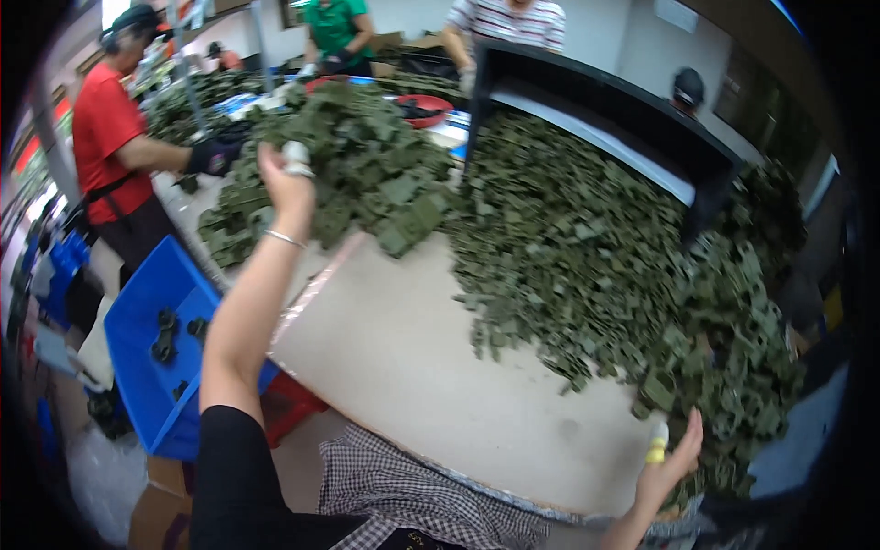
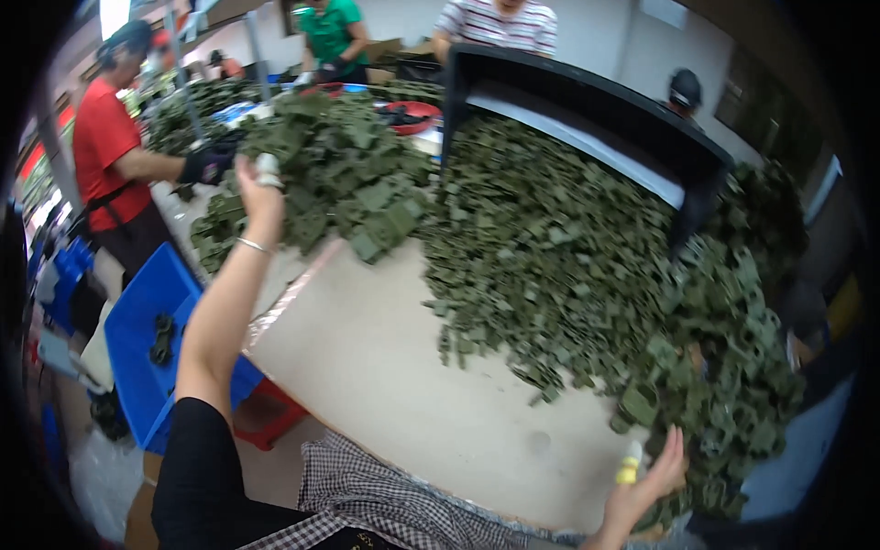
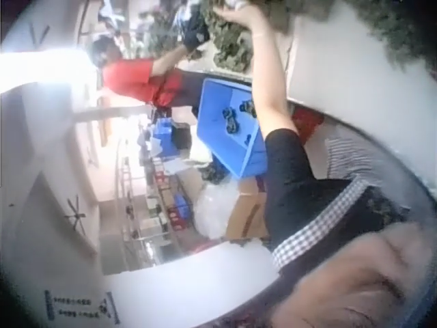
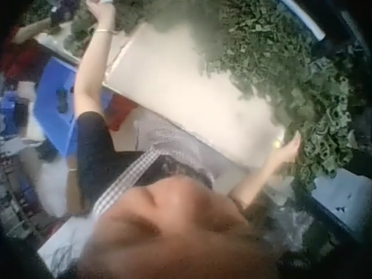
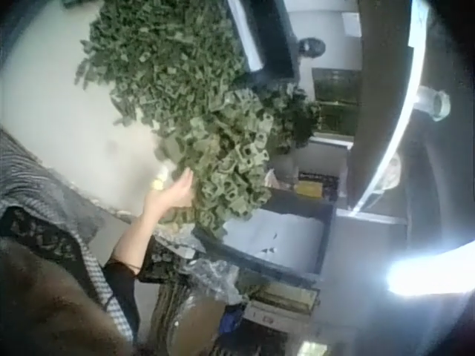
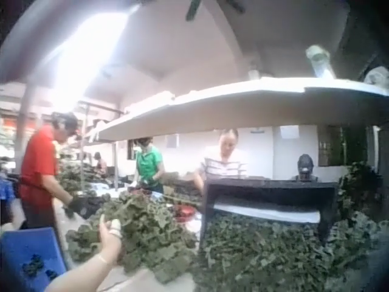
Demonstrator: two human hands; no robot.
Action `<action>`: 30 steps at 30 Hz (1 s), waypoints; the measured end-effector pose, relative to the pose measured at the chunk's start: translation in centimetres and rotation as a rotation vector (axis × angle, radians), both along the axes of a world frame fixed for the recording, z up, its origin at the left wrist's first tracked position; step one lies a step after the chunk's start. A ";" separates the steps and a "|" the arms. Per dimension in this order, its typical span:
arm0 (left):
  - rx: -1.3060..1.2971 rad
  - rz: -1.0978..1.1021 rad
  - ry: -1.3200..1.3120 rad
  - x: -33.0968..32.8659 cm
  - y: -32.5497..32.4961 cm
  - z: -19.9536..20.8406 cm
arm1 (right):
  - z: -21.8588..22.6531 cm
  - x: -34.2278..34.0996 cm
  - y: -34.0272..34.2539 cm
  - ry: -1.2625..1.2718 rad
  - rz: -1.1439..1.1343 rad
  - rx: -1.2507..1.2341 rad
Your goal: The person repeatedly picks up plastic toy pieces, snaps them together by hand to assemble toy components, and sets the assembled pieces aside on the work table.
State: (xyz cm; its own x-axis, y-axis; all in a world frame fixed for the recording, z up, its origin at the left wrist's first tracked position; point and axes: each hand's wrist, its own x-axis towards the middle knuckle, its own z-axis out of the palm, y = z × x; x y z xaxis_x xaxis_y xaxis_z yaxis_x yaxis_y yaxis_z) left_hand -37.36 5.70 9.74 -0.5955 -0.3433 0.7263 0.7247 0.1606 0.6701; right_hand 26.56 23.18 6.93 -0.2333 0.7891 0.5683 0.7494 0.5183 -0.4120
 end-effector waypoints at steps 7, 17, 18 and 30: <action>-0.641 0.013 -0.512 -14.3 -5.2 -1.5 | -0.4 -1.4 0.4 -0.102 0.003 -0.196; -0.282 -0.619 -0.339 3.7 0.8 -5.5 | -4.6 -3.2 6.4 -0.179 0.046 0.048; -0.305 -0.699 -0.354 7.2 1.1 -5.1 | -5.1 -3.0 6.9 -0.166 0.055 0.074; 0.363 -2.143 -1.152 36.1 1.3 -7.7 | -1.5 -5.6 -7.3 0.010 0.777 0.213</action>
